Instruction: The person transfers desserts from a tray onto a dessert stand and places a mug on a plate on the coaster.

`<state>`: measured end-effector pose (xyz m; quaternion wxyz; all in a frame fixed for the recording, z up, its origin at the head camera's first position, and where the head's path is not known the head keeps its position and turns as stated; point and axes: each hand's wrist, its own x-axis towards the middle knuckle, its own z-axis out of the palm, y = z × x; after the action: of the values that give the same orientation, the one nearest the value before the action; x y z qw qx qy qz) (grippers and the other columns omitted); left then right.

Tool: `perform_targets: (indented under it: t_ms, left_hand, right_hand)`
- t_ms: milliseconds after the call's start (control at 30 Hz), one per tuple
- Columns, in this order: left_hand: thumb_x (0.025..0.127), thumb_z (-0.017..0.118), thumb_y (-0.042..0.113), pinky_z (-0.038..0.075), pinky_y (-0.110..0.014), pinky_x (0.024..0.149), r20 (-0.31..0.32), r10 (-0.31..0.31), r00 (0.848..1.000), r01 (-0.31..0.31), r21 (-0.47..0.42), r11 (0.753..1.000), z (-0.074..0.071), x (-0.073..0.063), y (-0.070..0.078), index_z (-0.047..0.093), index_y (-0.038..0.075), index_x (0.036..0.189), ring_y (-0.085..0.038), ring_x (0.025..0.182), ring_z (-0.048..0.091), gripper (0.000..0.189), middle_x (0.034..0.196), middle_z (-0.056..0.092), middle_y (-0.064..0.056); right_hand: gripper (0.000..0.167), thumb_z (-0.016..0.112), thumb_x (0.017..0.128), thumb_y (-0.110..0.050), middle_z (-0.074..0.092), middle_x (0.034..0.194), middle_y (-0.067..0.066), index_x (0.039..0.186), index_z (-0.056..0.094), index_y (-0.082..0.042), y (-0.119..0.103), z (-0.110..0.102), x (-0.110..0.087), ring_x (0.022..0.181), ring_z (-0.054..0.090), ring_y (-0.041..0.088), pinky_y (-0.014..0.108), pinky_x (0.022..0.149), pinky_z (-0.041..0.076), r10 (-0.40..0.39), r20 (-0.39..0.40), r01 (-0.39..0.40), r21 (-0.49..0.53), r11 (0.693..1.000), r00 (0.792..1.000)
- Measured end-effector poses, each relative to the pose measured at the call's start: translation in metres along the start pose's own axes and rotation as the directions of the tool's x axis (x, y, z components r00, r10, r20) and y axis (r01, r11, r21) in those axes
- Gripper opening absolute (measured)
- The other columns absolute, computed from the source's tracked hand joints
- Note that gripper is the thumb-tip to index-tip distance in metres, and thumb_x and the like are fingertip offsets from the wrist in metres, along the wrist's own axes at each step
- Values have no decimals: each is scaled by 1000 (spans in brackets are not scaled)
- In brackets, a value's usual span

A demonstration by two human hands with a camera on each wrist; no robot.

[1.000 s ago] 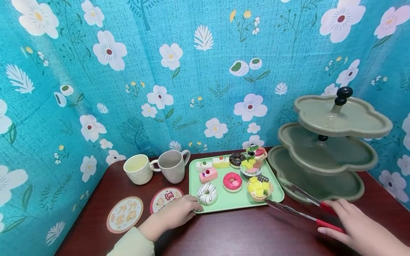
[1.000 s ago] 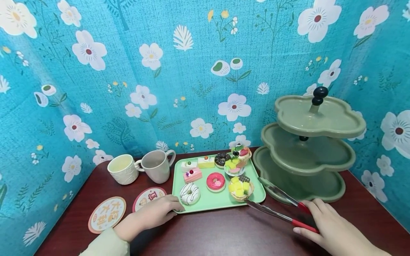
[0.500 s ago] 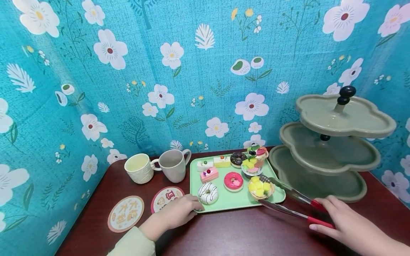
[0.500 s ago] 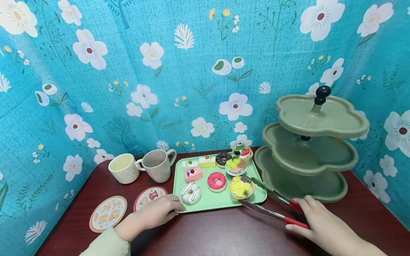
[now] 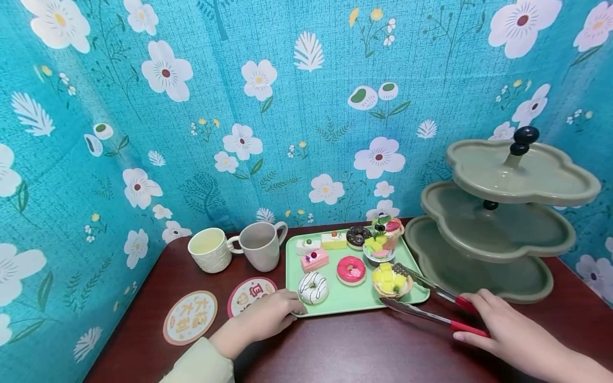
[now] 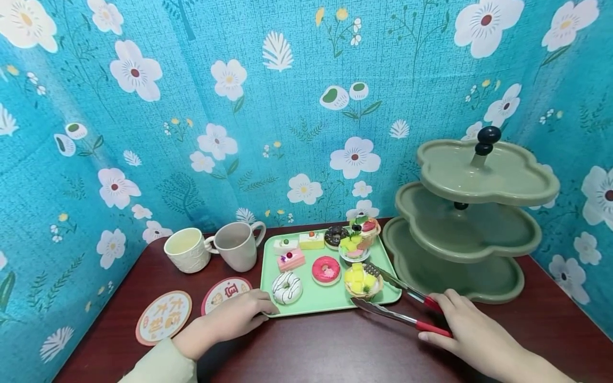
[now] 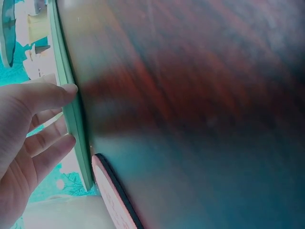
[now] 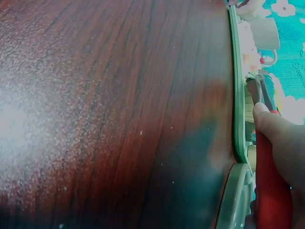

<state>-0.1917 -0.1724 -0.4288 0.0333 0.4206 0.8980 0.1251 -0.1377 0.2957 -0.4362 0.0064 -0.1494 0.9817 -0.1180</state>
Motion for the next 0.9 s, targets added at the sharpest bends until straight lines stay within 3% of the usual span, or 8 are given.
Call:
perform_targets:
  t_ms: [167,467,900]
  left_hand:
    - [89,76,-1,51,-22,86,-2,3,1000,-3,2,1000,1,0,-2,77,13,103,-6,97,61,20,98,68,6]
    - [89,77,-1,52,-22,86,1,-3,1000,3,1,1000,0,0,0,77,14,103,-5,97,61,20,98,68,7]
    - [89,76,-2,51,-22,86,-3,5,1000,-5,3,1000,0,0,-1,77,13,103,-6,98,62,20,98,68,5]
  right_hand:
    - [83,70,81,-72,58,105,-1,126,63,-4,-1,1,3,92,57,15,39,72,54,-8,9,8,8,1000,1000]
    - [71,77,80,-65,55,100,-5,119,66,-7,-4,4,6,90,56,13,39,74,54,-88,-95,86,-30,996,992]
    - [74,76,80,-67,59,102,-3,121,66,-6,-6,0,13,89,58,13,39,72,55,-90,-71,89,-24,996,993]
